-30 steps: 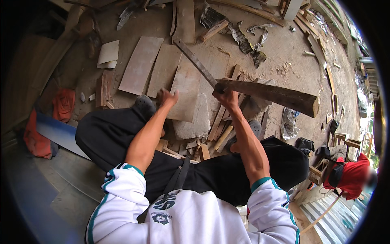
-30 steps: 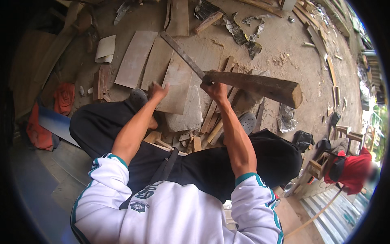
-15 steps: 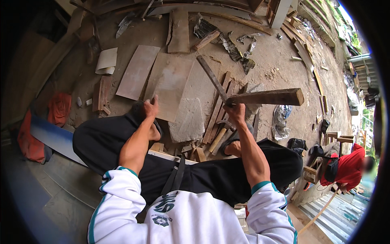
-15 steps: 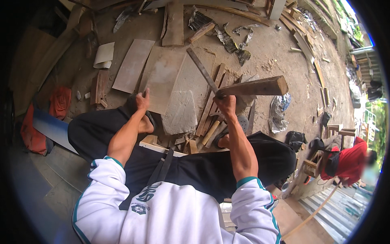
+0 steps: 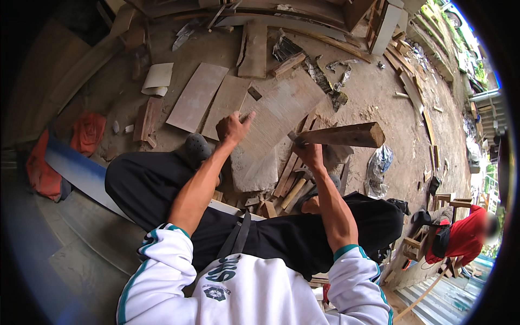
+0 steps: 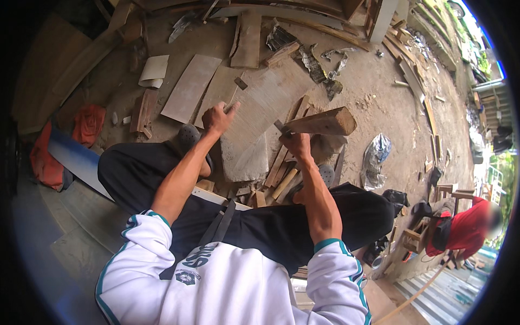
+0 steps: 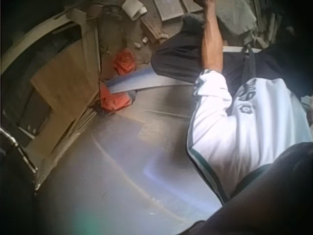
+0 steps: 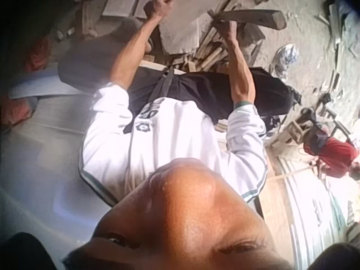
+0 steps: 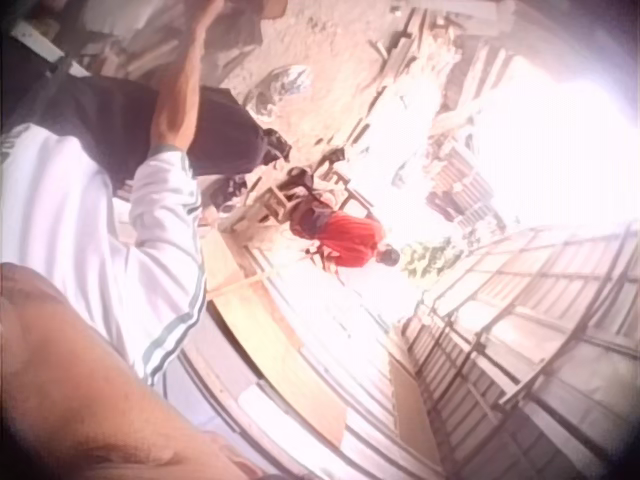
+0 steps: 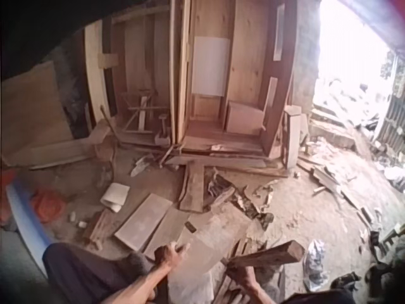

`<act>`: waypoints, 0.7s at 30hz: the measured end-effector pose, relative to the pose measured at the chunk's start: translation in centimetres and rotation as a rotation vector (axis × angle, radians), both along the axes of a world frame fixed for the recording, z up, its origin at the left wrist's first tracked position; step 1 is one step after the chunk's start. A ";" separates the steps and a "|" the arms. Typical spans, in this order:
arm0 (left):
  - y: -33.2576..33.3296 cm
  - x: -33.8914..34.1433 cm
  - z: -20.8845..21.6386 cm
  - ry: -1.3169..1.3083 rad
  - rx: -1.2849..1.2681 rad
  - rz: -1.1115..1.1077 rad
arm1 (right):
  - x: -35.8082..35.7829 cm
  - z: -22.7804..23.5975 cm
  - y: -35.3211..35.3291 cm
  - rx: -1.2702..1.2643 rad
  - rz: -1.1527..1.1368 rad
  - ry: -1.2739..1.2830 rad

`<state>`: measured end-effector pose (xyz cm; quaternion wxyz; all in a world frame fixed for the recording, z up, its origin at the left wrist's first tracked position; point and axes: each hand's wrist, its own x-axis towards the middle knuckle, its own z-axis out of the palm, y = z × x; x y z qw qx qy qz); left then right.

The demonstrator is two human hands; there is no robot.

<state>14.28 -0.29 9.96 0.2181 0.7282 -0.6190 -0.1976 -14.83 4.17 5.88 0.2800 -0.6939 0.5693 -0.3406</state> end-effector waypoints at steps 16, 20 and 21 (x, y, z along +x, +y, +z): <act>0.2 -2.6 -0.9 0.042 0.003 0.035 | 2.1 1.6 0.7 0.040 0.052 -0.051; -0.4 -2.3 -0.6 0.018 -0.036 0.070 | 3.1 2.5 1.2 0.009 0.077 -0.056; -0.6 -2.2 -0.3 0.034 -0.041 0.075 | 3.5 3.0 1.4 0.012 0.061 -0.070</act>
